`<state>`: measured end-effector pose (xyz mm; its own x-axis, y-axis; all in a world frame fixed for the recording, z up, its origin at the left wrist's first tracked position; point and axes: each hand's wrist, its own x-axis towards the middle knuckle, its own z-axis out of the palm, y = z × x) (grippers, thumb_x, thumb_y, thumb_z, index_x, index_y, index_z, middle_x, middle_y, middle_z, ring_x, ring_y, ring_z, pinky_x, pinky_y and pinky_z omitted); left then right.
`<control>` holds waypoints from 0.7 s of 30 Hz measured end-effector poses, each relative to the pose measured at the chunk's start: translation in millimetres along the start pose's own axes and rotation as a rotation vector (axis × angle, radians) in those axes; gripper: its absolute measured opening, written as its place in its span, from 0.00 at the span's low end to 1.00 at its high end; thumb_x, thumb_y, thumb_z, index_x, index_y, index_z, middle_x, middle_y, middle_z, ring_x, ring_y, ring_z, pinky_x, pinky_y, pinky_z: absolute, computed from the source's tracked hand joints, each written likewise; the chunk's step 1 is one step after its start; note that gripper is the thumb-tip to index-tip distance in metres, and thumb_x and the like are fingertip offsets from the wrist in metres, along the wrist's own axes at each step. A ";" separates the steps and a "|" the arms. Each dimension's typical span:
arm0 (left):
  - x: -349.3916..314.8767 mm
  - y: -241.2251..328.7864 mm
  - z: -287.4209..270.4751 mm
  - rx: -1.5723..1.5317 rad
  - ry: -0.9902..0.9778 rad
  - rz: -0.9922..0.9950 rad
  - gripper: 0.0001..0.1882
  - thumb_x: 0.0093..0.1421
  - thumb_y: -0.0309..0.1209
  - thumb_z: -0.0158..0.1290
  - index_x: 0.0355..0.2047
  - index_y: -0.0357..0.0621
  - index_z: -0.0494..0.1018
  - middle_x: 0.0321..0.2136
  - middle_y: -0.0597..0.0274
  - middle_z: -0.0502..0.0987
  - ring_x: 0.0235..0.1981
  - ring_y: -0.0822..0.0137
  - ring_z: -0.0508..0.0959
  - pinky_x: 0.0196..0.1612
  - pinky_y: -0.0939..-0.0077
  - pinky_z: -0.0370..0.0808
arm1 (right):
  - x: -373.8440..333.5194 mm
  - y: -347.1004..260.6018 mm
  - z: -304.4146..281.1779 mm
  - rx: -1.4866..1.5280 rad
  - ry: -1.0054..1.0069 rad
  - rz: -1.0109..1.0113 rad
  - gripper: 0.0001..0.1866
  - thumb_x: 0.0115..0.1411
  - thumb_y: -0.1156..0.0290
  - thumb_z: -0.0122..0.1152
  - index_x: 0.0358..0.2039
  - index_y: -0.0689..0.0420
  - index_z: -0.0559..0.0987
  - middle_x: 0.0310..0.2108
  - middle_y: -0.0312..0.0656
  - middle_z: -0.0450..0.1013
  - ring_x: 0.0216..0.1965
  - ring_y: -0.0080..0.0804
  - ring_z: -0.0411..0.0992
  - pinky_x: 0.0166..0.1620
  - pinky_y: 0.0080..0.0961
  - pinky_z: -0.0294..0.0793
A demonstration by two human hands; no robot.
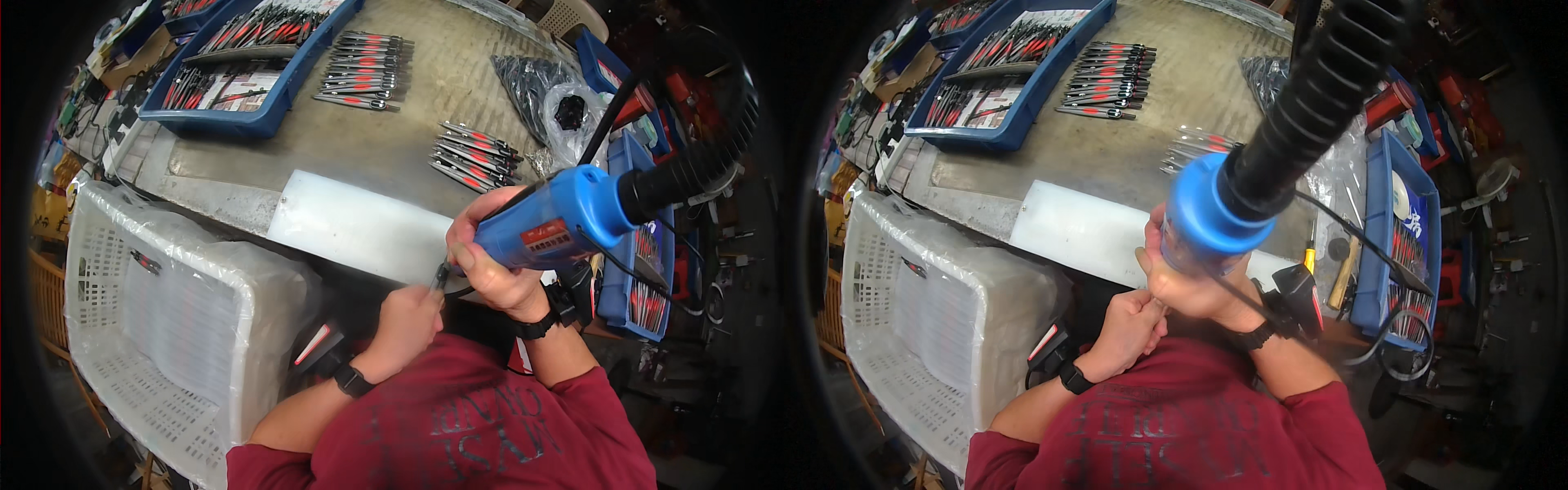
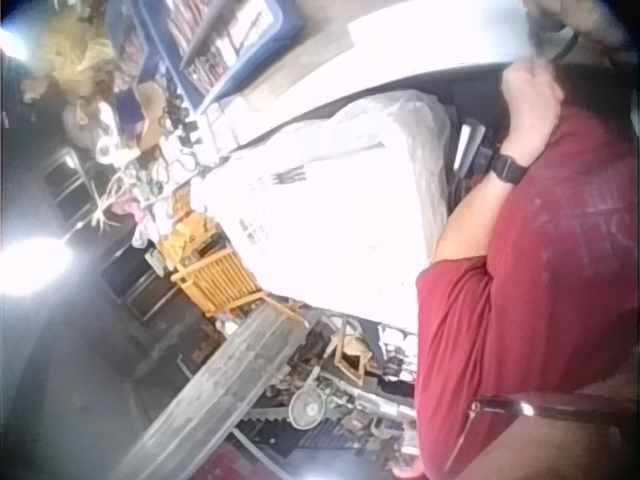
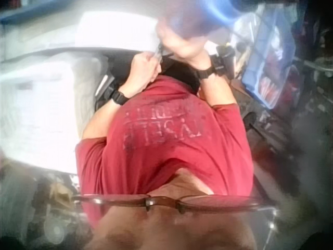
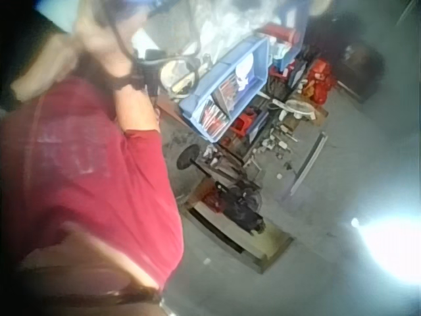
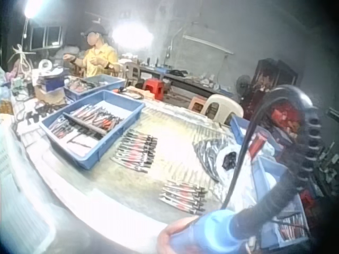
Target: The person repeatedly picks up pens from a table, applies hot glue to the tip of each pen using a glue gun, and places the pen back on the table. This cycle is performed continuously throughout the clip.
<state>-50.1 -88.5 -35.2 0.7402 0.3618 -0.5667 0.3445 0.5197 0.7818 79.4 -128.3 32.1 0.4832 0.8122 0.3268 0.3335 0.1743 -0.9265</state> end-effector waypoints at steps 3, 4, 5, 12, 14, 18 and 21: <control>1.1 -2.8 -1.0 0.057 0.016 0.021 0.15 0.59 0.31 0.45 0.18 0.35 0.68 0.11 0.62 0.70 0.09 0.73 0.68 0.13 0.78 0.63 | 5.7 0.2 -3.1 -0.040 -0.084 0.082 0.19 0.48 0.79 0.59 0.38 0.60 0.62 0.23 0.39 0.65 0.23 0.25 0.66 0.26 0.22 0.68; 1.3 -3.2 -1.3 0.053 0.014 0.015 0.15 0.59 0.32 0.46 0.18 0.35 0.68 0.11 0.61 0.70 0.10 0.73 0.68 0.13 0.78 0.63 | 7.7 1.3 -3.6 -0.124 -0.108 0.038 0.18 0.48 0.80 0.58 0.38 0.60 0.62 0.23 0.38 0.65 0.23 0.24 0.66 0.26 0.21 0.68; 1.5 -3.2 -1.3 0.071 0.018 -0.011 0.15 0.59 0.32 0.46 0.18 0.35 0.68 0.11 0.61 0.70 0.10 0.73 0.68 0.13 0.77 0.63 | 9.8 2.4 -4.1 -0.207 -0.129 -0.008 0.18 0.47 0.80 0.58 0.37 0.60 0.62 0.23 0.38 0.65 0.23 0.24 0.66 0.26 0.20 0.68; -0.5 -2.6 -2.6 -0.040 -0.016 -0.002 0.16 0.60 0.33 0.45 0.18 0.36 0.67 0.11 0.62 0.69 0.10 0.73 0.67 0.13 0.78 0.64 | 1.1 0.8 4.1 0.031 -0.046 0.113 0.20 0.46 0.84 0.56 0.41 0.59 0.63 0.25 0.38 0.66 0.25 0.23 0.66 0.29 0.20 0.66; -0.7 -0.1 -3.3 -0.022 -0.028 -0.009 0.16 0.60 0.33 0.45 0.18 0.36 0.67 0.12 0.62 0.69 0.10 0.74 0.67 0.13 0.79 0.64 | -3.7 -0.1 3.7 0.107 0.071 0.072 0.21 0.45 0.82 0.59 0.41 0.60 0.65 0.26 0.38 0.67 0.26 0.23 0.67 0.30 0.20 0.67; -5.3 8.8 -2.7 -0.014 -0.033 0.005 0.12 0.62 0.32 0.45 0.25 0.37 0.69 0.14 0.64 0.69 0.11 0.78 0.65 0.12 0.85 0.61 | -16.9 -3.8 -13.2 0.441 0.238 -0.011 0.23 0.44 0.78 0.63 0.41 0.60 0.65 0.28 0.38 0.69 0.29 0.22 0.69 0.32 0.19 0.68; -2.3 23.4 -7.7 -0.014 -0.054 0.085 0.11 0.62 0.32 0.45 0.26 0.40 0.69 0.16 0.65 0.70 0.13 0.78 0.67 0.15 0.85 0.65 | -27.7 -9.1 -28.7 0.452 0.373 -0.097 0.24 0.45 0.78 0.61 0.42 0.60 0.63 0.27 0.40 0.68 0.28 0.28 0.69 0.31 0.24 0.70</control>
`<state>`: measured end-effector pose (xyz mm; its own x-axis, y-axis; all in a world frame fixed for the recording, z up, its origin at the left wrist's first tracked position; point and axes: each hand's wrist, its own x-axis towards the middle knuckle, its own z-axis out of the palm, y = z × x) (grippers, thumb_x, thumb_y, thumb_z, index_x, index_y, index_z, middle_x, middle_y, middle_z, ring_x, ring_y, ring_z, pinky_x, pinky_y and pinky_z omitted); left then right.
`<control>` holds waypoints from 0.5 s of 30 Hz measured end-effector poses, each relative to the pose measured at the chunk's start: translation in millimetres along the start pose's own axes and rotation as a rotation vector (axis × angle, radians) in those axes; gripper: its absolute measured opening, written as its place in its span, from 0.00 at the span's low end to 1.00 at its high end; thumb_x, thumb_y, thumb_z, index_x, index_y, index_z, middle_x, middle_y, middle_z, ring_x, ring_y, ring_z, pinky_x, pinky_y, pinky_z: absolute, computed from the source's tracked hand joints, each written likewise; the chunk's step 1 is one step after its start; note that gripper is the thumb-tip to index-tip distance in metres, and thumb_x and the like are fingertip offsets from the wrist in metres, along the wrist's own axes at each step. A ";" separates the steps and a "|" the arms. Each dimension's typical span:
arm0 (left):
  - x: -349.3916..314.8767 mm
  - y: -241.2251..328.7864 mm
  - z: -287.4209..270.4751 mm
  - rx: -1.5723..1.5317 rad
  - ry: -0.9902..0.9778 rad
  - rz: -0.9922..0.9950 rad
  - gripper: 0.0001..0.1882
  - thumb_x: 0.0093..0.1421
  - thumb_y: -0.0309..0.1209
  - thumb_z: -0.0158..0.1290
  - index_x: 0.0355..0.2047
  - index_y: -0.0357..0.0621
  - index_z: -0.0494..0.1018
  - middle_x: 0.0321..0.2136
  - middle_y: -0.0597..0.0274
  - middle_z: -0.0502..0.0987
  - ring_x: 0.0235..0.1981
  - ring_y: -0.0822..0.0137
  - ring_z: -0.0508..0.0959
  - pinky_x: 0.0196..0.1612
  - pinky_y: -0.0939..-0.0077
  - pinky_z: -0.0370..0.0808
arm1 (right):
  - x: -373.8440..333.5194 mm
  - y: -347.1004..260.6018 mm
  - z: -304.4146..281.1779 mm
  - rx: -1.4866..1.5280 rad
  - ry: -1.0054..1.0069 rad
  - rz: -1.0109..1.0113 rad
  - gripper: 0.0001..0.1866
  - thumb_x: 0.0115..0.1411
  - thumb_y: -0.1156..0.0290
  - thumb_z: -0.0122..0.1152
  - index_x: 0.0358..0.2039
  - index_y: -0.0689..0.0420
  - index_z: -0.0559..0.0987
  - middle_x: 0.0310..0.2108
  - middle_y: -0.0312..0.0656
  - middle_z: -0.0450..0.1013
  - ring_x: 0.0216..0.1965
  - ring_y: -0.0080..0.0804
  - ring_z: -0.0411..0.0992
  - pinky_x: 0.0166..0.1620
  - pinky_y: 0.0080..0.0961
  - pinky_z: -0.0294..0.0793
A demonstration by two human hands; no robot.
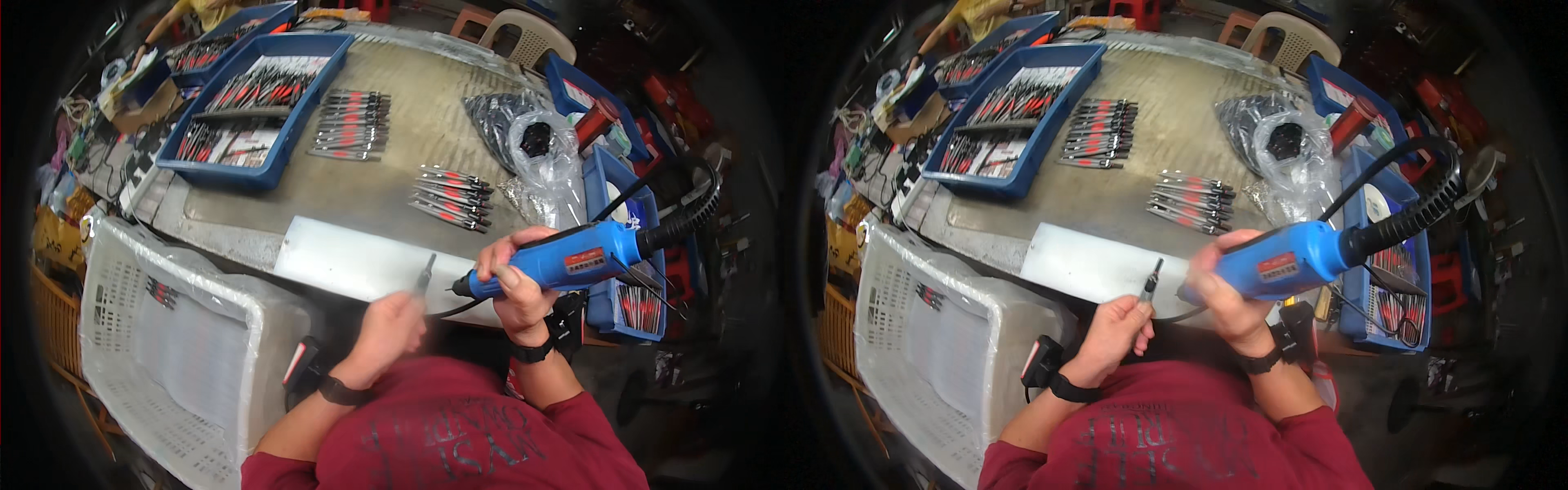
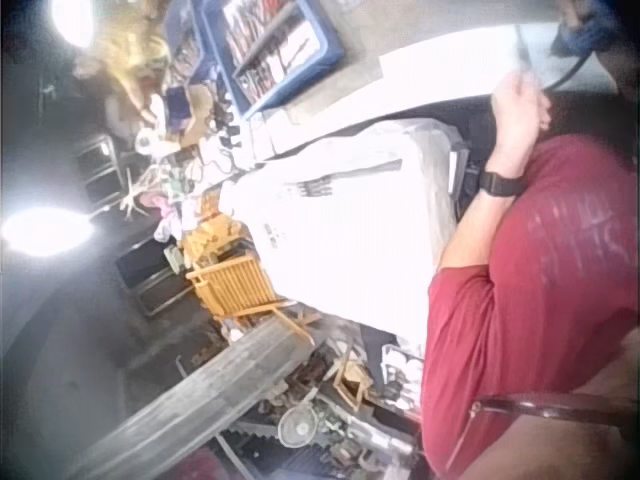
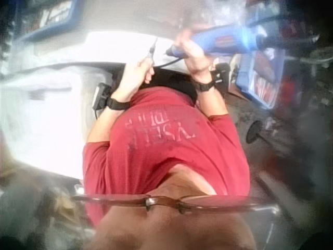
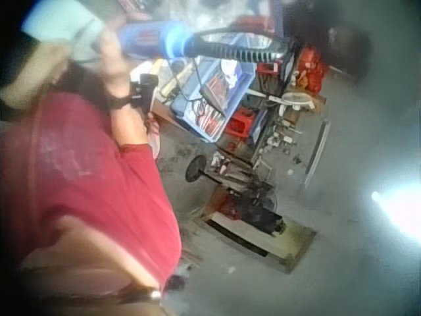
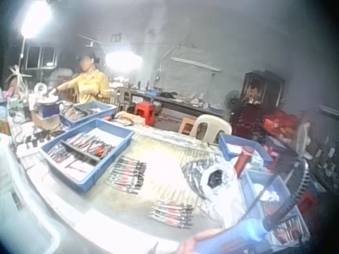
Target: The person repeatedly picks up pens from a table, applies hot glue to the tip of each pen using a glue gun, and places the pen back on the table. This cycle is performed continuously throughout the clip.
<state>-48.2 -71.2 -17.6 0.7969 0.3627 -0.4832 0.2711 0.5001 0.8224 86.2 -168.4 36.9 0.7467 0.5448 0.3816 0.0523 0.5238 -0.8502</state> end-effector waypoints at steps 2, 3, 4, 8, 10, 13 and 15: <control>12.8 12.7 -5.0 0.046 -0.005 0.146 0.10 0.62 0.32 0.45 0.27 0.40 0.69 0.16 0.69 0.68 0.15 0.80 0.66 0.19 0.86 0.64 | -1.1 -6.0 -6.1 0.055 0.043 -0.011 0.24 0.45 0.78 0.61 0.42 0.59 0.63 0.26 0.40 0.67 0.27 0.28 0.69 0.31 0.25 0.70; 22.5 20.0 -7.8 0.136 0.006 0.238 0.10 0.62 0.32 0.45 0.27 0.40 0.69 0.16 0.70 0.67 0.16 0.80 0.66 0.20 0.87 0.63 | -1.5 -8.2 -8.3 0.085 0.067 -0.021 0.24 0.44 0.78 0.61 0.42 0.59 0.63 0.26 0.40 0.67 0.26 0.28 0.68 0.30 0.26 0.70; 33.5 27.6 -10.2 0.250 0.041 0.326 0.10 0.62 0.32 0.45 0.26 0.41 0.69 0.17 0.73 0.66 0.17 0.82 0.64 0.21 0.87 0.61 | -2.7 -10.8 -10.3 0.108 0.091 -0.006 0.24 0.44 0.78 0.62 0.42 0.58 0.63 0.26 0.41 0.66 0.25 0.29 0.68 0.30 0.26 0.69; 75.7 55.1 -5.0 0.833 0.271 0.854 0.06 0.57 0.30 0.50 0.31 0.39 0.69 0.21 0.57 0.70 0.22 0.62 0.70 0.27 0.72 0.67 | -4.3 -14.0 -17.0 0.142 0.086 -0.042 0.25 0.44 0.78 0.62 0.42 0.57 0.63 0.26 0.42 0.66 0.24 0.31 0.67 0.28 0.27 0.68; 93.0 64.4 4.7 0.862 0.284 0.943 0.07 0.55 0.29 0.51 0.33 0.39 0.69 0.24 0.51 0.71 0.26 0.53 0.72 0.30 0.66 0.69 | -5.8 -15.1 -21.4 0.150 0.094 -0.044 0.25 0.44 0.78 0.62 0.43 0.57 0.63 0.26 0.42 0.66 0.24 0.31 0.67 0.28 0.28 0.68; 115.1 76.9 9.5 1.132 0.209 1.026 0.08 0.54 0.28 0.52 0.34 0.40 0.68 0.28 0.49 0.72 0.30 0.48 0.73 0.33 0.61 0.70 | -8.7 -17.2 -29.6 0.156 0.090 -0.026 0.25 0.45 0.77 0.61 0.43 0.57 0.62 0.26 0.42 0.66 0.24 0.31 0.67 0.28 0.28 0.68; 132.4 82.3 12.6 1.256 0.175 1.080 0.08 0.53 0.28 0.52 0.34 0.41 0.69 0.26 0.50 0.72 0.29 0.48 0.72 0.31 0.59 0.69 | -11.0 -17.8 -33.6 0.163 0.102 -0.025 0.25 0.45 0.77 0.61 0.43 0.56 0.62 0.26 0.42 0.66 0.25 0.31 0.67 0.29 0.28 0.68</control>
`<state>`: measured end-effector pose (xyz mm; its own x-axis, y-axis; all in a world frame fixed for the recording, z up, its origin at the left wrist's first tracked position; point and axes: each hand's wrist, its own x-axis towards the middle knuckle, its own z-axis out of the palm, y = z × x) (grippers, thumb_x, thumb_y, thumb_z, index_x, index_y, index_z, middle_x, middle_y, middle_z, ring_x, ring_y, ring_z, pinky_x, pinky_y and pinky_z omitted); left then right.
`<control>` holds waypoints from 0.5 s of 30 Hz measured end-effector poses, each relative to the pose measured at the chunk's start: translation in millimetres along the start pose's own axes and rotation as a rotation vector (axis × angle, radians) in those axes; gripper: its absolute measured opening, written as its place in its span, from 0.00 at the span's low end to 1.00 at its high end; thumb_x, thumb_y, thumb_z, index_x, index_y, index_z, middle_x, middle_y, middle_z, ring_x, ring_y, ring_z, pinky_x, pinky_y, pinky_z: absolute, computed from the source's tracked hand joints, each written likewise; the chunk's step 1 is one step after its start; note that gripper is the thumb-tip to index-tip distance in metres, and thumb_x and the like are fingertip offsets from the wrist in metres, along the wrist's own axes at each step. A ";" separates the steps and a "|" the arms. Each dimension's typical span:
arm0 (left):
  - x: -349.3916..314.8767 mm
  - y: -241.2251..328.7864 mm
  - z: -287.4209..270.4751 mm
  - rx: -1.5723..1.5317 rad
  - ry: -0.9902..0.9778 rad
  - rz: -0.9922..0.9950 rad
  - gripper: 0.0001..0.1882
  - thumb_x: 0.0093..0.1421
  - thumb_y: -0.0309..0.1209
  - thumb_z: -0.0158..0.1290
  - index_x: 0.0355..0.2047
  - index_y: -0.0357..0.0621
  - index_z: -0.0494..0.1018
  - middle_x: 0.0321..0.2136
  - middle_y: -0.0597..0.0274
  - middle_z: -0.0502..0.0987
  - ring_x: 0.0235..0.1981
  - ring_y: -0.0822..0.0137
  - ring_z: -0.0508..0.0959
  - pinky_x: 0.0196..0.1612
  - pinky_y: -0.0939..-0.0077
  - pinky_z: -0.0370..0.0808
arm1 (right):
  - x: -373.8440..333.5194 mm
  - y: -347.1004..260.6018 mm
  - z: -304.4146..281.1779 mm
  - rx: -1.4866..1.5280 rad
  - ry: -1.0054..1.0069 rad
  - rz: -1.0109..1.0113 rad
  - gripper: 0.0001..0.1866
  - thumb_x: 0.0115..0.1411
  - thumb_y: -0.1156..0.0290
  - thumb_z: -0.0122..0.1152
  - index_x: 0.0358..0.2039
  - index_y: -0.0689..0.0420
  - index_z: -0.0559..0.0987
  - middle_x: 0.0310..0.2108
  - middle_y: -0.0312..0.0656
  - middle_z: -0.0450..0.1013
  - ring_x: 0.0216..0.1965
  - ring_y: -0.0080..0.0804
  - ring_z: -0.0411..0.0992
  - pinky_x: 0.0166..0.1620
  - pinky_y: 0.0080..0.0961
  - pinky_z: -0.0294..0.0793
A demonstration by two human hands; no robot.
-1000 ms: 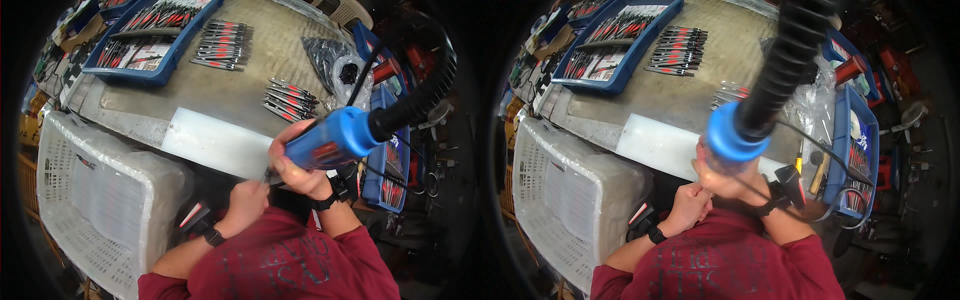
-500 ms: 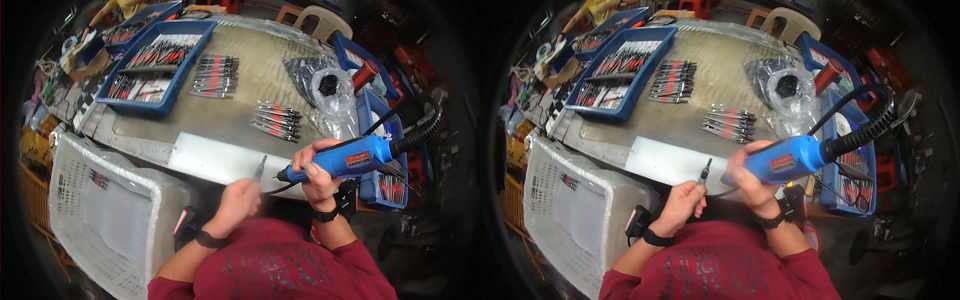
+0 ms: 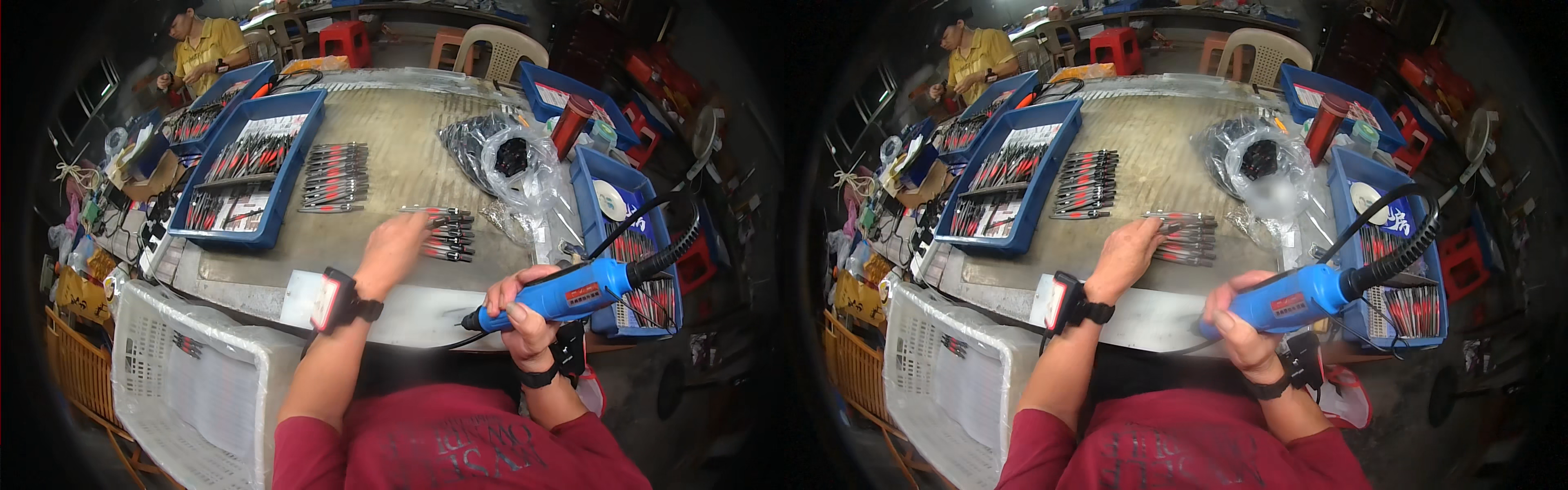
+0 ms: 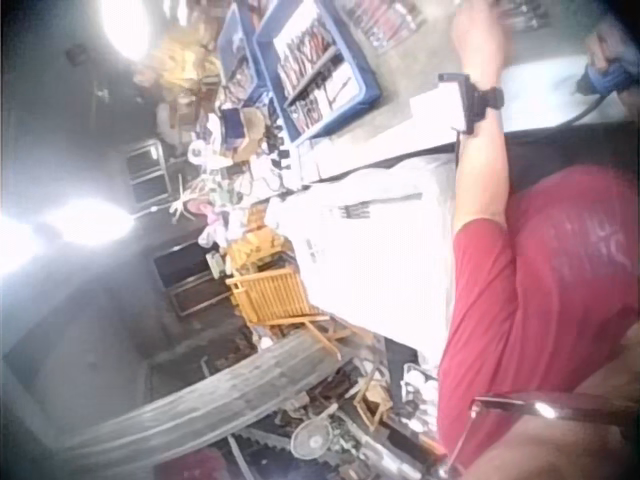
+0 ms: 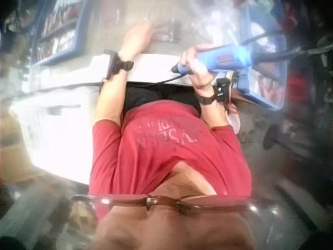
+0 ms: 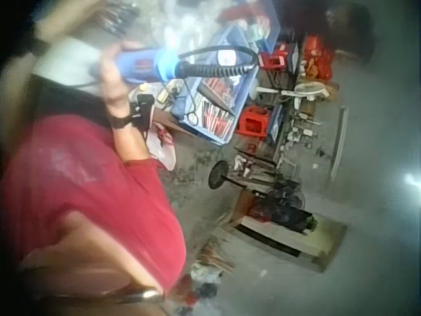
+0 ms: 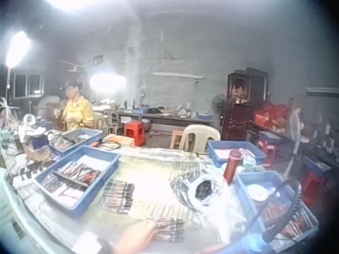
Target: The person repeatedly picks up pens from a table, applies hot glue to the tip of each pen using a glue gun, and places the pen back on the table. This cycle is performed continuously throughout the clip.
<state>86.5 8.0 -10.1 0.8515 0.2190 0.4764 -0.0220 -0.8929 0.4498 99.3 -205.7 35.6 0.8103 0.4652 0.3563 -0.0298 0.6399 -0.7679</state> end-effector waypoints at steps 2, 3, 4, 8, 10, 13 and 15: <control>12.7 -7.3 11.2 0.056 0.010 0.126 0.07 0.53 0.28 0.52 0.33 0.42 0.69 0.24 0.51 0.72 0.27 0.49 0.72 0.30 0.59 0.68 | -0.8 -1.1 -3.5 0.013 -0.025 0.006 0.25 0.45 0.78 0.61 0.44 0.56 0.62 0.26 0.42 0.66 0.25 0.31 0.67 0.29 0.29 0.68; 17.7 -9.7 17.6 0.077 0.059 0.197 0.07 0.51 0.28 0.53 0.30 0.42 0.70 0.22 0.53 0.71 0.26 0.51 0.71 0.29 0.60 0.68 | -0.7 -1.0 -4.7 0.016 -0.035 0.004 0.25 0.45 0.78 0.61 0.44 0.56 0.62 0.26 0.42 0.66 0.25 0.31 0.67 0.30 0.29 0.68; 20.7 -12.1 23.3 0.099 0.059 0.219 0.06 0.50 0.27 0.53 0.30 0.42 0.70 0.22 0.54 0.71 0.26 0.51 0.72 0.29 0.60 0.68 | -0.6 -0.9 -5.7 0.020 -0.046 -0.011 0.25 0.46 0.78 0.60 0.44 0.56 0.61 0.26 0.42 0.66 0.25 0.31 0.67 0.30 0.29 0.68; 30.4 -19.1 42.9 0.159 -0.005 0.249 0.06 0.47 0.26 0.54 0.27 0.43 0.70 0.22 0.57 0.72 0.28 0.54 0.72 0.31 0.62 0.69 | -2.3 -2.6 -8.8 0.010 -0.046 0.015 0.25 0.46 0.79 0.60 0.44 0.55 0.61 0.26 0.42 0.65 0.26 0.31 0.66 0.30 0.29 0.68; 32.1 -22.5 47.3 0.158 -0.036 0.263 0.05 0.46 0.25 0.54 0.26 0.44 0.70 0.22 0.57 0.72 0.29 0.54 0.72 0.32 0.62 0.68 | -2.6 -2.0 -8.8 0.036 -0.029 0.027 0.25 0.46 0.79 0.61 0.44 0.55 0.61 0.26 0.42 0.65 0.25 0.31 0.66 0.30 0.29 0.67; 31.4 -22.1 49.6 0.182 -0.043 0.262 0.06 0.45 0.26 0.54 0.25 0.44 0.69 0.23 0.58 0.72 0.30 0.54 0.72 0.33 0.61 0.68 | 0.6 -0.1 -8.4 0.058 -0.032 0.008 0.25 0.45 0.78 0.63 0.43 0.56 0.62 0.26 0.41 0.65 0.24 0.31 0.65 0.29 0.29 0.67; 29.7 -21.1 48.1 0.224 -0.142 0.195 0.06 0.48 0.26 0.49 0.28 0.42 0.70 0.29 0.59 0.73 0.37 0.59 0.71 0.37 0.64 0.68 | 1.5 0.1 -7.8 -0.013 -0.004 0.026 0.21 0.44 0.73 0.60 0.39 0.55 0.63 0.24 0.40 0.65 0.22 0.33 0.66 0.30 0.33 0.68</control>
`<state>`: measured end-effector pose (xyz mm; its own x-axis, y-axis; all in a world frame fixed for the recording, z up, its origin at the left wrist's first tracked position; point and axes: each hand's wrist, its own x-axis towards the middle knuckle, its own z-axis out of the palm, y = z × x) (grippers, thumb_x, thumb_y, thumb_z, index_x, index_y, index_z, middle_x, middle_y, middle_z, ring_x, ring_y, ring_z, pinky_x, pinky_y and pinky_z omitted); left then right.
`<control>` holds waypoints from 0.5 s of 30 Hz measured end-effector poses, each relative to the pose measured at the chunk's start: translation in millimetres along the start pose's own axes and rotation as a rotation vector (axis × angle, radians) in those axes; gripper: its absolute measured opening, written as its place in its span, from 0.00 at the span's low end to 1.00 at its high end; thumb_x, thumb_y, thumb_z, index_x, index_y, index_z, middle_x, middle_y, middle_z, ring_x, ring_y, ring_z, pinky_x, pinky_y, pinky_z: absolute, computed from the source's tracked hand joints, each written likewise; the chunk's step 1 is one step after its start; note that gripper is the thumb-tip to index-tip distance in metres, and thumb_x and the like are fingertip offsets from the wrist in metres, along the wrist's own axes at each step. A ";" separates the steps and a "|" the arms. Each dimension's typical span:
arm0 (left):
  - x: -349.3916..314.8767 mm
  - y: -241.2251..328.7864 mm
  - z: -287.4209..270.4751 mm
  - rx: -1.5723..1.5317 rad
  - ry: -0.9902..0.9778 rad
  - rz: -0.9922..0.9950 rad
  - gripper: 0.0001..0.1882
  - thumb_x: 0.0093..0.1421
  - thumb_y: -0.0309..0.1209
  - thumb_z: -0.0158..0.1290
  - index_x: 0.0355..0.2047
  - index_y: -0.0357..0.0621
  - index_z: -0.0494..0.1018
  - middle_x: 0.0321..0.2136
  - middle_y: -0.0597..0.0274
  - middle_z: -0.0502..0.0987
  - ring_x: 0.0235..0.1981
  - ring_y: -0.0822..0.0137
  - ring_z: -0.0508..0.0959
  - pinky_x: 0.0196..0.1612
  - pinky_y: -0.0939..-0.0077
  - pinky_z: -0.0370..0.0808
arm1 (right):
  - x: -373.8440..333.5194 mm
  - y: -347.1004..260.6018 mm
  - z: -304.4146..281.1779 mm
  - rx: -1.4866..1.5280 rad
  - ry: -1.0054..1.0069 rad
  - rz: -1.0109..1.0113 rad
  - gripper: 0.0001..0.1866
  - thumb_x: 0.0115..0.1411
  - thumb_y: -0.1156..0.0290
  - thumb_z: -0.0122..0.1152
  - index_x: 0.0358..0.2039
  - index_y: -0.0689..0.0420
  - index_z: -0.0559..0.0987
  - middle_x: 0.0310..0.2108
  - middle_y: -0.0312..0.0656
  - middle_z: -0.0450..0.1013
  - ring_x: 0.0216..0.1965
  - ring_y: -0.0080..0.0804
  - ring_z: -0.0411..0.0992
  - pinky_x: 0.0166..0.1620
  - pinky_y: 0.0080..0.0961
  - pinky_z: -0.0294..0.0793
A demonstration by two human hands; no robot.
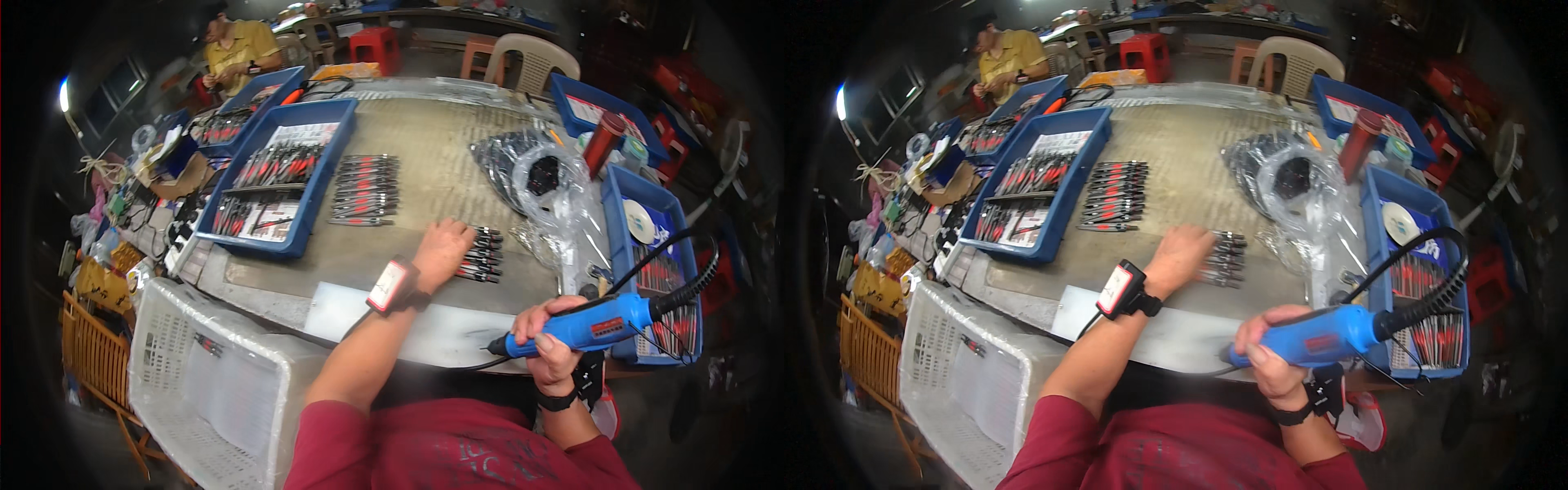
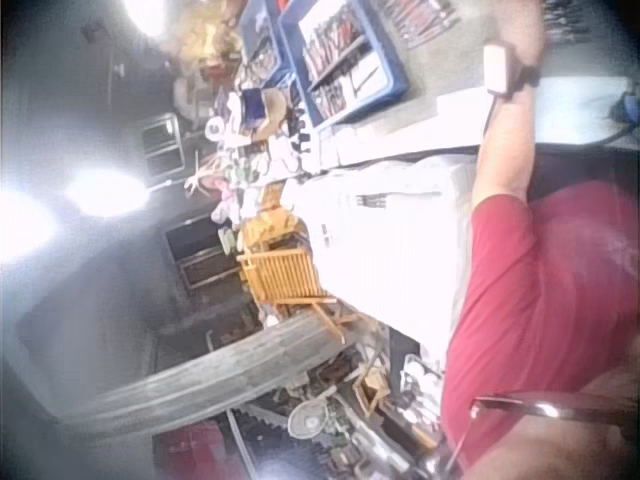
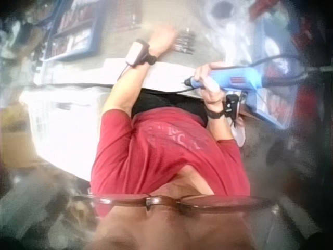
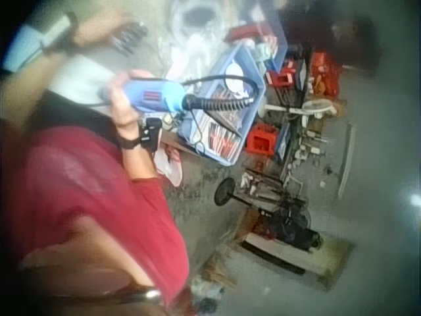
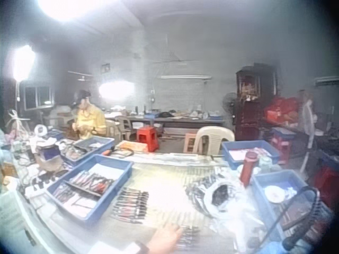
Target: The person repeatedly picks up pens from a table, applies hot glue to the tip of each pen using a glue gun, and places the pen back on the table. This cycle is performed continuously throughout the clip.
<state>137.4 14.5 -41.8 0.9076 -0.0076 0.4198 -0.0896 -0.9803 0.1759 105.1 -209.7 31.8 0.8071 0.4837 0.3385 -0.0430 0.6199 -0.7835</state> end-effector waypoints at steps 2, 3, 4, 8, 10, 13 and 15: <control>0.7 -3.6 -3.2 -0.065 0.110 -0.033 0.08 0.47 0.28 0.53 0.28 0.43 0.69 0.27 0.57 0.72 0.35 0.56 0.71 0.35 0.62 0.68 | 1.8 0.9 -0.2 -0.006 0.001 0.002 0.21 0.44 0.72 0.60 0.39 0.55 0.64 0.24 0.40 0.66 0.21 0.32 0.66 0.30 0.32 0.68; -0.8 -7.0 -5.6 -0.115 0.167 -0.047 0.09 0.46 0.29 0.55 0.28 0.43 0.68 0.26 0.57 0.71 0.34 0.54 0.72 0.34 0.61 0.68 | 2.8 1.2 -0.7 -0.002 -0.006 -0.008 0.22 0.44 0.71 0.60 0.39 0.55 0.63 0.24 0.40 0.66 0.21 0.32 0.66 0.30 0.32 0.68; -4.4 -11.9 -8.6 -0.056 0.158 -0.130 0.08 0.49 0.28 0.53 0.30 0.43 0.68 0.27 0.57 0.71 0.34 0.55 0.71 0.34 0.60 0.67 | 2.8 1.9 -0.9 0.003 0.002 -0.004 0.22 0.44 0.71 0.60 0.39 0.56 0.63 0.24 0.40 0.66 0.21 0.32 0.66 0.30 0.32 0.68; -26.2 -54.0 -29.7 0.145 0.274 -0.341 0.06 0.50 0.27 0.50 0.31 0.45 0.69 0.29 0.58 0.72 0.34 0.56 0.71 0.35 0.60 0.67 | 4.0 2.8 -3.7 0.090 -0.022 -0.004 0.24 0.45 0.76 0.65 0.40 0.55 0.63 0.25 0.40 0.66 0.24 0.31 0.66 0.29 0.29 0.69; -42.0 -73.6 -39.6 0.230 0.255 -0.463 0.07 0.49 0.26 0.49 0.31 0.46 0.70 0.31 0.60 0.72 0.35 0.57 0.71 0.36 0.59 0.67 | 4.5 3.6 -4.1 0.084 -0.023 0.004 0.24 0.45 0.76 0.65 0.40 0.55 0.64 0.25 0.40 0.66 0.23 0.32 0.67 0.29 0.29 0.69; -62.3 -89.5 -46.2 0.261 0.188 -0.568 0.09 0.50 0.29 0.51 0.34 0.47 0.70 0.33 0.62 0.71 0.38 0.57 0.70 0.38 0.55 0.67 | 6.1 4.5 -2.7 0.079 -0.015 0.006 0.24 0.44 0.75 0.65 0.40 0.56 0.64 0.25 0.40 0.66 0.23 0.32 0.67 0.29 0.29 0.69; -69.5 -93.9 -46.3 0.251 0.128 -0.623 0.09 0.51 0.29 0.51 0.35 0.47 0.70 0.34 0.62 0.71 0.40 0.57 0.69 0.38 0.52 0.67 | 6.6 5.7 -0.5 0.041 0.001 0.009 0.23 0.44 0.73 0.63 0.40 0.56 0.63 0.24 0.40 0.66 0.22 0.32 0.67 0.29 0.30 0.69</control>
<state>63.7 116.2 -46.3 0.7022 0.5808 0.4119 0.5455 -0.8106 0.2131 110.5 -203.3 29.4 0.8070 0.4891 0.3309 -0.0745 0.6402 -0.7646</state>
